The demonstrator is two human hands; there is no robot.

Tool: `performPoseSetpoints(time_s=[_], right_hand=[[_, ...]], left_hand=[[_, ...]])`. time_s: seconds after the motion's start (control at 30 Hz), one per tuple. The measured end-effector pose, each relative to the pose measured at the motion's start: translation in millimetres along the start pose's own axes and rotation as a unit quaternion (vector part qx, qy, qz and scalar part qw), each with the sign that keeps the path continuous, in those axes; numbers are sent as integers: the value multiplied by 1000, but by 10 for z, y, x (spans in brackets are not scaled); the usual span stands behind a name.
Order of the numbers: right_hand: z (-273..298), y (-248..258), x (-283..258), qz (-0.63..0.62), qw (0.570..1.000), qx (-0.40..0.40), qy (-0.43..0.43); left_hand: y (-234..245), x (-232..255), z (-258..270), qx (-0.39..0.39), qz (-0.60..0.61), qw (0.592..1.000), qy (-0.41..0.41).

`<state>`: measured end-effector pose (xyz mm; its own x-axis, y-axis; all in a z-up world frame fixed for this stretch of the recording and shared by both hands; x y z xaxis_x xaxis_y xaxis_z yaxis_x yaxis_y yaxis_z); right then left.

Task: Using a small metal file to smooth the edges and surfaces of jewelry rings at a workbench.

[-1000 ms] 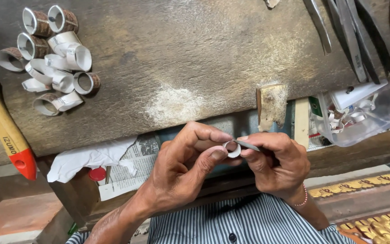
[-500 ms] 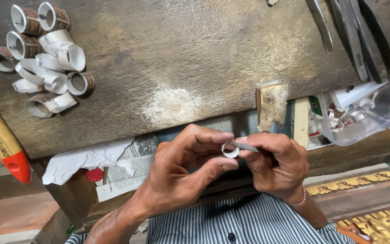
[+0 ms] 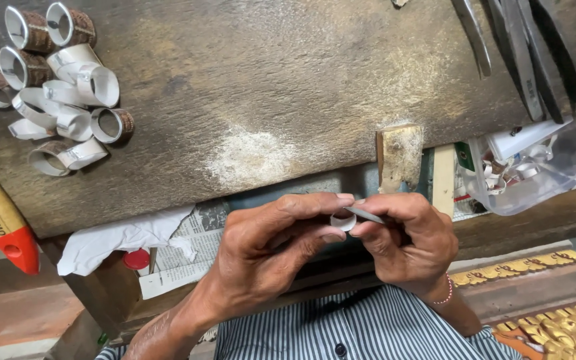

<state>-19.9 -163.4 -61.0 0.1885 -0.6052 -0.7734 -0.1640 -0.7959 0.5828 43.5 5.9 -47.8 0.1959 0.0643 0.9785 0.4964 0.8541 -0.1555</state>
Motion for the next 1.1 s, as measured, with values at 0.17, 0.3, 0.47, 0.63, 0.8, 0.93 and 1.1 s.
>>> performPoseSetpoints(time_s=[0.17, 0.3, 0.47, 0.63, 0.8, 0.93, 1.1], right_hand=[[26, 10, 25, -3, 1000, 11, -12], [26, 2, 12, 3, 1000, 3, -25], [-10, -36, -34, -10, 1000, -4, 6], [-6, -70, -32, -20, 999, -19, 18], [35, -100, -11, -41, 998, -27, 26], [26, -102, -16, -29, 999, -27, 34], [-2, -119, -42, -49, 997, -25, 57]], left_hand=[[-18, 8, -1, 19, -64, 998, -13], [-14, -48, 20, 17, -36, 999, 34], [-36, -120, 34, -2, 33, 996, 84], [-33, -114, 43, -3, 32, 997, 70], [-23, -108, 47, 4, 28, 998, 65], [-27, -135, 55, 2, 45, 996, 78], [-18, -143, 57, 6, 45, 995, 87]])
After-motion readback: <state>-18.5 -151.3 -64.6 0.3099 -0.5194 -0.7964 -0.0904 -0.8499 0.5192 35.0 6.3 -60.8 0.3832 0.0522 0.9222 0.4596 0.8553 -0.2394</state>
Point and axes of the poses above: each hand's wrist, its own z-axis away from the middle knuckle, its own y-axis out of the back of the hand, x = y × z, the point moved 8 cm from there along -z, towards the middle knuckle, and after that the axes turned 8 degrees about y, right-handed, at the moved point
